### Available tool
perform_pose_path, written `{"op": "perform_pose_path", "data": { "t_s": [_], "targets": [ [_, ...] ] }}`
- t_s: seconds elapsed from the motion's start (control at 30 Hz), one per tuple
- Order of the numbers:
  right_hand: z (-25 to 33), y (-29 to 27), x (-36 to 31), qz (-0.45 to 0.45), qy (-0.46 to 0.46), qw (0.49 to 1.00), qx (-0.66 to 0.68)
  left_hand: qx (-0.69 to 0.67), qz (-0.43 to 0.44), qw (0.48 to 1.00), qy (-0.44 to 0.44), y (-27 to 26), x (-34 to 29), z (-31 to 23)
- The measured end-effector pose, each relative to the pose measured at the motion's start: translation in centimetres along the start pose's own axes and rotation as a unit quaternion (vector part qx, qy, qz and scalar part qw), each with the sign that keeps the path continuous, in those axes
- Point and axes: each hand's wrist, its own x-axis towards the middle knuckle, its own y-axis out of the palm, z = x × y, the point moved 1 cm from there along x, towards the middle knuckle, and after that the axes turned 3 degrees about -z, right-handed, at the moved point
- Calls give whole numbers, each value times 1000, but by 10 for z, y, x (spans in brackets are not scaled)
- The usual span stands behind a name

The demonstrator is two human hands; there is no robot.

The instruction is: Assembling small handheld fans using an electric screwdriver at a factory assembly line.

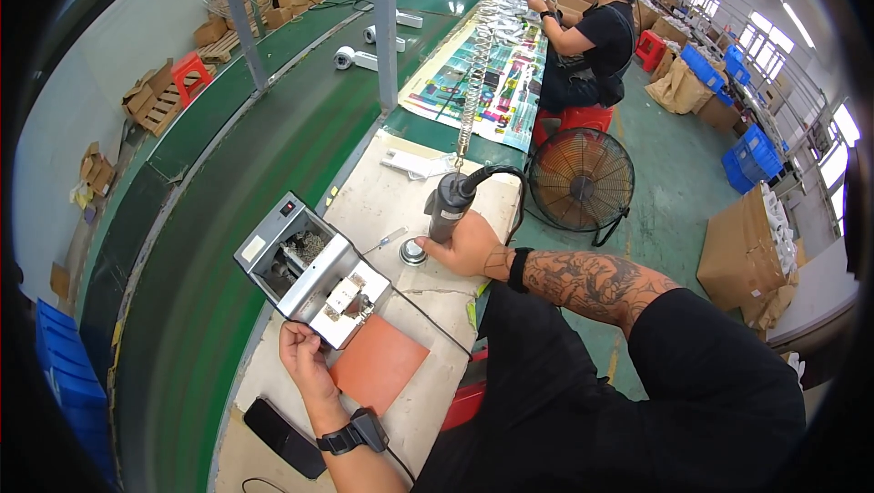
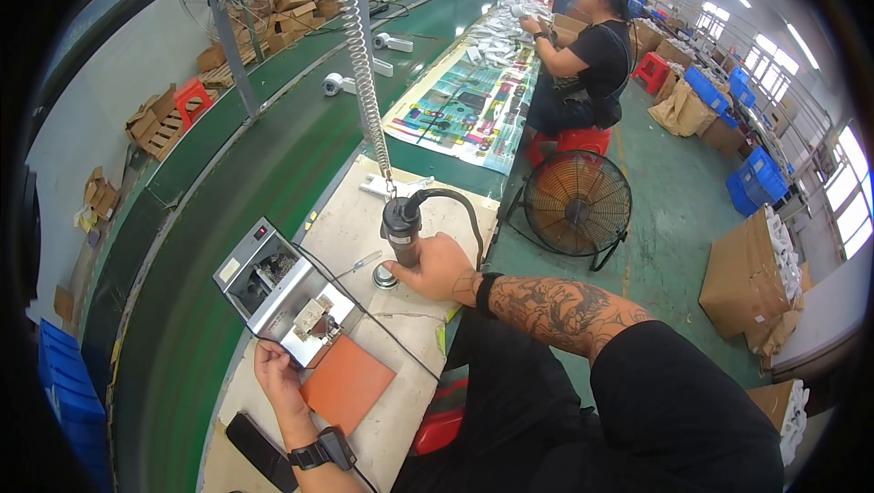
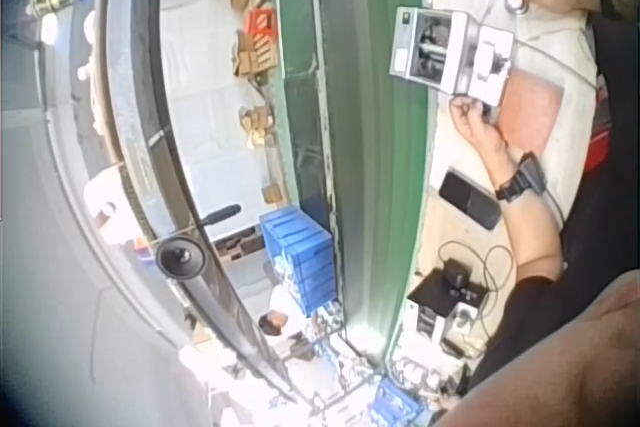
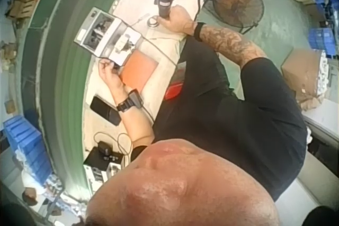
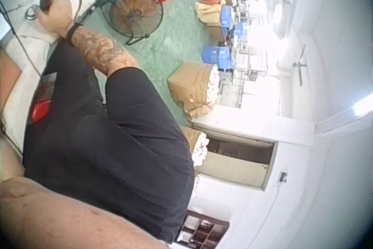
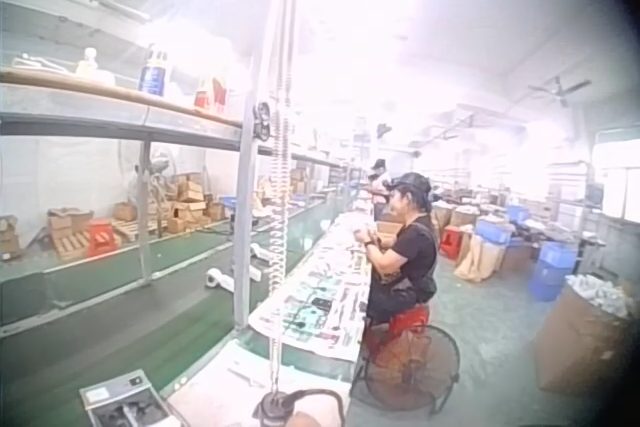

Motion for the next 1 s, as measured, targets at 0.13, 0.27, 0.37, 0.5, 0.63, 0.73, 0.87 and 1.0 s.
{"op": "perform_pose_path", "data": {
  "t_s": [0.13,0.27,0.37,0.5,0.63,0.73,0.87,1.0],
  "targets": [
    [1,-1,0,-5,0,1000,7,47,-11,999,17,0,1,3],
    [3,-2,1,-9,3,1000,8,59,-20,998,18,1,1,3],
    [3,-2,1,-9,3,1000,6,62,-16,998,17,-2,2,4],
    [0,-1,0,6,11,1000,-1,61,-15,998,21,-1,1,3],
    [1,-2,0,1,5,1000,-1,59,-14,998,14,-2,1,3],
    [3,-3,0,-1,9,1000,1,62,-13,998,19,-2,1,3],
    [6,-4,1,-4,10,1000,7,44,-11,999,10,-2,0,1],
    [5,-6,1,-2,10,1000,8,44,-6,999,6,5,0,-2]
  ]
}}
